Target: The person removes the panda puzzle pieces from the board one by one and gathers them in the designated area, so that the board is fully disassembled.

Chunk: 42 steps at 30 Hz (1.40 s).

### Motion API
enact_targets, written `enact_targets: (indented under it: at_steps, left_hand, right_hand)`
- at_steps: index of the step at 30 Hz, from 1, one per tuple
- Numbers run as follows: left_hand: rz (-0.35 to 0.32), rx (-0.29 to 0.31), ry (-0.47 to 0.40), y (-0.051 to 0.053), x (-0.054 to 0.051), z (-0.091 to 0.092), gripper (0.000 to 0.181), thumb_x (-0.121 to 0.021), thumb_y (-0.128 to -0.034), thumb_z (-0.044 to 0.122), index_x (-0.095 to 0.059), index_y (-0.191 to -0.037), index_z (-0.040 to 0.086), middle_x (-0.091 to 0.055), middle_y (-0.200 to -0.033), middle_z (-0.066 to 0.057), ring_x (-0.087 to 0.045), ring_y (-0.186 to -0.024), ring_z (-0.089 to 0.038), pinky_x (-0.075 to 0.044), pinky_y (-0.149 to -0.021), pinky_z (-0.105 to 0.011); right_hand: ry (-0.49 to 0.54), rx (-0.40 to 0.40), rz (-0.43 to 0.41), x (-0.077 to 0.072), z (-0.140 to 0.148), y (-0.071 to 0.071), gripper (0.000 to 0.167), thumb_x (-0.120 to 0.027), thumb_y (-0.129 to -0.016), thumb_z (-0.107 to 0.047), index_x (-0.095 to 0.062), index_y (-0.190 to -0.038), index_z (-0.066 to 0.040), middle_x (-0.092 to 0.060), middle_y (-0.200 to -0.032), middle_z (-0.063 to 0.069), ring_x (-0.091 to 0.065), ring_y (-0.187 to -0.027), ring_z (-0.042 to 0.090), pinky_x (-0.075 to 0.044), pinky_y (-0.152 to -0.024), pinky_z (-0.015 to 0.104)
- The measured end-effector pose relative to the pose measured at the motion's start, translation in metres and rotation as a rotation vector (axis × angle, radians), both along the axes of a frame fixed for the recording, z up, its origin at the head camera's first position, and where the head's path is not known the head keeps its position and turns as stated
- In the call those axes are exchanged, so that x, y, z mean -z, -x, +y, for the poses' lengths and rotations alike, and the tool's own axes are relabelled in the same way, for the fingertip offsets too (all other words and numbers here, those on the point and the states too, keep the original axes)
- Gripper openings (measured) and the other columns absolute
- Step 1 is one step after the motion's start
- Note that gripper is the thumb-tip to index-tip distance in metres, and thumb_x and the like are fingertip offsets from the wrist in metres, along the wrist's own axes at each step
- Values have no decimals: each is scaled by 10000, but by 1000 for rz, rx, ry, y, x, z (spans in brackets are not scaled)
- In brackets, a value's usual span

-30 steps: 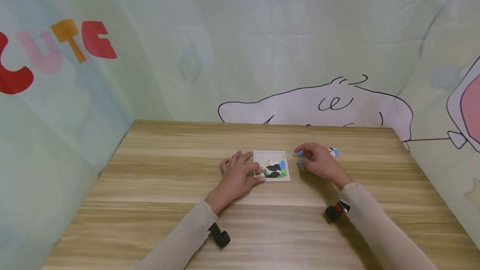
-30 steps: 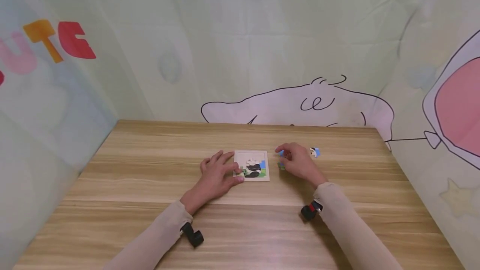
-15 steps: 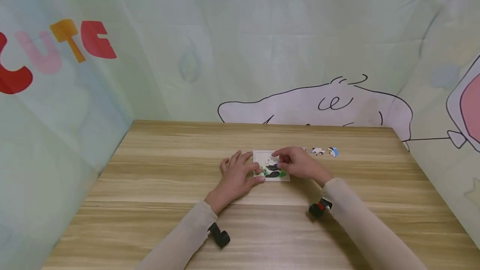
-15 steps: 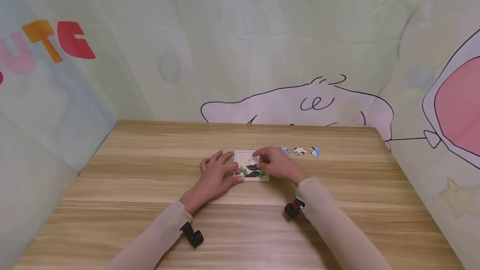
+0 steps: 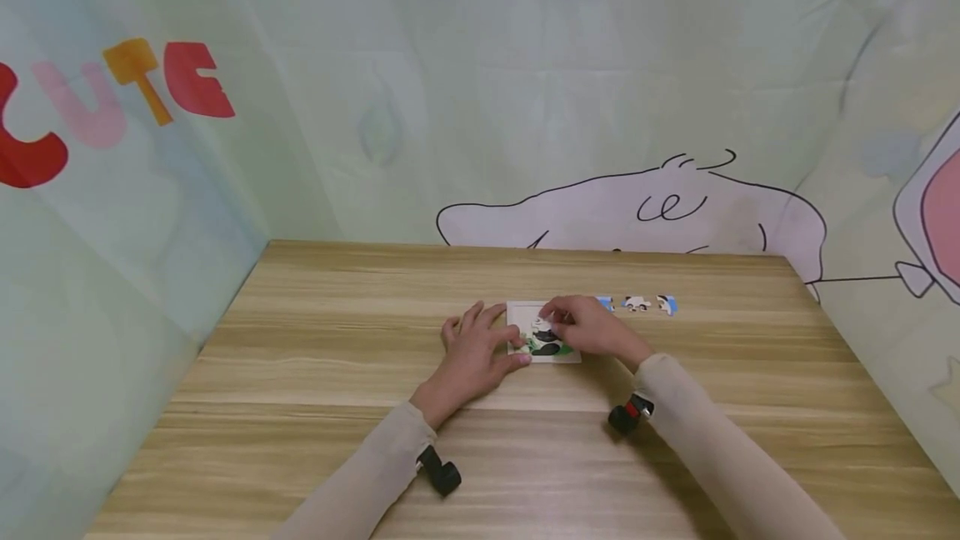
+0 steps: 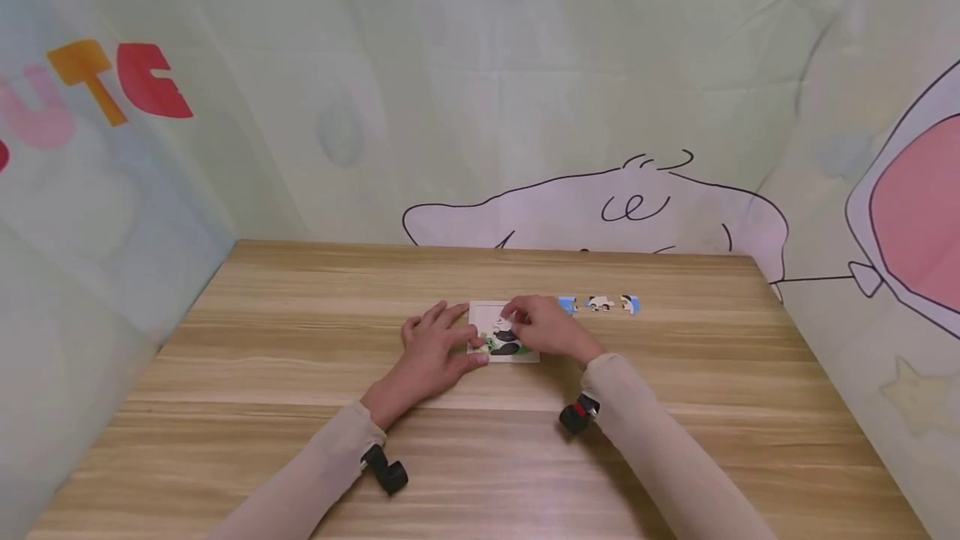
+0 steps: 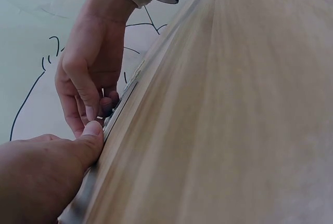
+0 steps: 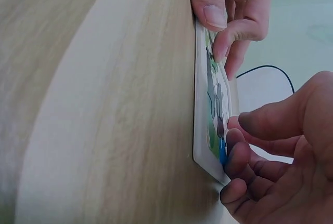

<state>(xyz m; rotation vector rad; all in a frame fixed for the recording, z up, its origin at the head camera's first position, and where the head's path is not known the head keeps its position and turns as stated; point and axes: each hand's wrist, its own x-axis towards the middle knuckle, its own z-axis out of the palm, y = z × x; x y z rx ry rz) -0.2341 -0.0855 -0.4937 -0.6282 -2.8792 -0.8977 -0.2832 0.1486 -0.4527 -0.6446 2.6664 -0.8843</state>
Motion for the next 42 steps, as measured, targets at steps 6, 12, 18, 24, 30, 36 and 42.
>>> enact_targets:
  at_steps: [6, 12, 18, 24, 30, 36, 42]
  left_hand:
    - [0, 7, 3, 1, 1, 0, 239, -763, -954, 523, -760, -997, 288, -506, -1652, -148, -300, -1592, -534, -135, -1191, -779]
    - [-9, 12, 6, 1, 2, 1, 244, -756, -959, 527, -762, -1009, 288, -492, -1663, -147, -285, -1601, -529, -126, -1192, -778]
    - [-7, 11, 14, 1, 2, 2, 247, -752, -962, 530, -768, -1016, 289, -495, -1660, -149, -290, -1599, -530, -138, -1190, -776]
    - [-6, 12, 11, 2, 1, 3, 247, -756, -957, 533, -768, -1005, 291, -497, -1660, -148, -292, -1596, -534, -134, -1190, -771]
    - [-10, 5, 14, 2, 1, 3, 250, -758, -955, 534, -768, -1004, 290, -495, -1661, -147, -288, -1600, -527, -129, -1196, -768]
    - [-13, -2, 14, 1, 0, 2, 259, -762, -953, 529, -774, -1015, 278, -490, -1666, -146, -289, -1601, -525, -126, -1199, -764]
    - [-18, -15, 11, 0, 1, 2, 250, -766, -950, 528, -767, -993, 282, -497, -1661, -143, -291, -1602, -520, -122, -1198, -761]
  right_hand:
    - [115, 50, -58, 1, 1, 1, 264, -562, -981, -25, -675, -1218, -51, -702, -1049, 146, -626, -893, 206, -508, -778, 309]
    - [152, 71, -69, 0, 0, 2, 206, -585, -1002, -69, -660, -1192, -95, -722, -1176, 161, -667, -986, 235, -518, -829, 324]
    - [176, 85, -73, 0, -1, 0, 138, -675, -1032, -165, -666, -1168, -143, -762, -1228, 154, -728, -1102, 280, -569, -888, 368]
    - [209, 122, -33, 2, -1, -2, 95, -720, -1009, -128, -695, -1099, -147, -788, -1125, 121, -729, -987, 222, -543, -806, 308]
    - [235, 174, 8, 1, 3, -4, 100, -725, -1015, -128, -716, -1112, -148, -792, -1098, 91, -698, -972, 207, -524, -831, 312]
    - [261, 254, 17, 1, 20, -7, 217, -728, -1028, -171, -726, -1244, -149, -791, -1142, 91, -682, -967, 215, -519, -814, 307]
    - [249, 247, 39, 2, 43, -8, 231, -734, -1017, -172, -768, -1236, -104, -781, -1116, 122, -647, -865, 192, -519, -677, 265]
